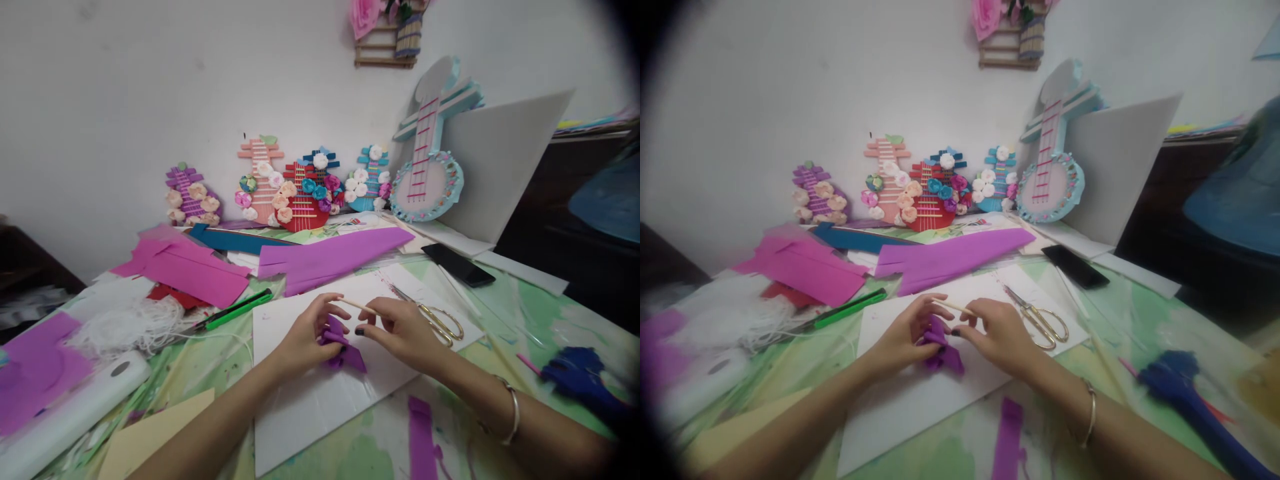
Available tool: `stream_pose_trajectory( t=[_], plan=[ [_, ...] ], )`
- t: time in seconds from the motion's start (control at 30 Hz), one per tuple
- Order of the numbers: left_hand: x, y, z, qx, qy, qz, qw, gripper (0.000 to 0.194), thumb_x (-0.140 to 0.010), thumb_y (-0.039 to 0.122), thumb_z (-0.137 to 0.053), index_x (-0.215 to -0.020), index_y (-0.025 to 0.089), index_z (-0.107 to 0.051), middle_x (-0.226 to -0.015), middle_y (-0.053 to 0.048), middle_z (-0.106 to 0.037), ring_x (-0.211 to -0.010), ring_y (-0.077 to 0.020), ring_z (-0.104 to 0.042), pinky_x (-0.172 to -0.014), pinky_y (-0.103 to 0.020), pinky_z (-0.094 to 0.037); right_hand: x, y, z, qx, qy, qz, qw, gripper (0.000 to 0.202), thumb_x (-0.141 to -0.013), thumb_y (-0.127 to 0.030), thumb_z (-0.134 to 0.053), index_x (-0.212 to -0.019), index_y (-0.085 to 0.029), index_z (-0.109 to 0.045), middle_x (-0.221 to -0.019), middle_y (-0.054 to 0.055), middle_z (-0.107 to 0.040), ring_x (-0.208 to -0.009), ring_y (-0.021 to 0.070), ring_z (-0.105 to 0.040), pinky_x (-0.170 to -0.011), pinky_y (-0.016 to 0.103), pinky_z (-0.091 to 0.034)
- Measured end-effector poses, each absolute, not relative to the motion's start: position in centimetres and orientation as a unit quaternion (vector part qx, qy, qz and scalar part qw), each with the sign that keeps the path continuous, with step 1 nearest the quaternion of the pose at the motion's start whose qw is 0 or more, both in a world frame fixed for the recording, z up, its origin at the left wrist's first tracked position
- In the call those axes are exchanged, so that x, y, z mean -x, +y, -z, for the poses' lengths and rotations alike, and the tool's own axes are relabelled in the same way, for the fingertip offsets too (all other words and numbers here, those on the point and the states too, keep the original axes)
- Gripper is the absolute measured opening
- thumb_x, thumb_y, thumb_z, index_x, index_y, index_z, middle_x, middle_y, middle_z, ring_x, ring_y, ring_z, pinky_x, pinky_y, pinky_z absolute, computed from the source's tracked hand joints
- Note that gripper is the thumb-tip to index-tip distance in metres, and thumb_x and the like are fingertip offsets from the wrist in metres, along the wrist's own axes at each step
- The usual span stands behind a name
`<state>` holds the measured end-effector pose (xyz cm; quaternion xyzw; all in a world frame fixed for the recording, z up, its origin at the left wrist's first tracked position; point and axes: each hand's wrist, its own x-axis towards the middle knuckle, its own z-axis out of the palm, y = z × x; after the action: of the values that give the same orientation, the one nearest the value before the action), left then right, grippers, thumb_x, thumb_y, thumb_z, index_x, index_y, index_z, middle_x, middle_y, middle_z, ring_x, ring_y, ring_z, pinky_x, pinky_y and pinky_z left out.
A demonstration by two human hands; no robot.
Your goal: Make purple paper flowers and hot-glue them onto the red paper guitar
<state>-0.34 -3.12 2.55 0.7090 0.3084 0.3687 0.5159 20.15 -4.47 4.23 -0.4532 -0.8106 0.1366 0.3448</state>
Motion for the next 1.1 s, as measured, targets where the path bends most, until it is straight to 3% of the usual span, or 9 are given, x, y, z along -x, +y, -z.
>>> stream_pose_trajectory(
  t=[0.17, 0.5, 1.1],
  plan=[
    [-0.8, -4.2, -2.5, -0.702, 0.294, -0.388, 0.52, 0.069, -0.067, -0.002, -0.056, -0.128, 0.024, -0.033, -0.111, -0.01, -0.059, -0.087, -0.0152, -0.062, -0.073, -0.028, -0.051, -18.7, -5.4, -3.9, 0.441, -0.799, -0.197, 0.357, 0.012, -0.084, -0.023, -0.057, -0.074, -0.018, -0.059, -0.061, -0.004, -0.053, -0.054, 0.009, -0.043, -0.053, 0.021, -0.031],
    [-1.2, -4.5, -2.0, -0.706, 0.301, -0.39, 0.508, 0.065, -0.066, -0.001, -0.054, -0.125, 0.023, -0.038, -0.104, -0.006, -0.059, -0.079, -0.013, -0.061, -0.064, -0.025, -0.049, -18.7, -5.7, -3.5, 0.423, -0.791, -0.237, 0.372, 0.009, -0.081, -0.013, -0.056, -0.082, -0.019, -0.063, -0.072, -0.001, -0.058, -0.061, 0.0103, -0.049, -0.057, 0.021, -0.035],
    [-1.4, -4.5, -2.2, -0.717, 0.332, -0.359, 0.498, 0.067, -0.065, -0.002, -0.053, -0.125, 0.022, -0.039, -0.105, -0.006, -0.056, -0.073, -0.0108, -0.057, -0.057, -0.021, -0.041, -18.4, -6.0, -3.3, 0.409, -0.81, -0.208, 0.366, 0.009, -0.084, -0.013, -0.052, -0.084, -0.018, -0.059, -0.078, 0.001, -0.06, -0.07, 0.0125, -0.053, -0.063, 0.023, -0.037]
  ],
)
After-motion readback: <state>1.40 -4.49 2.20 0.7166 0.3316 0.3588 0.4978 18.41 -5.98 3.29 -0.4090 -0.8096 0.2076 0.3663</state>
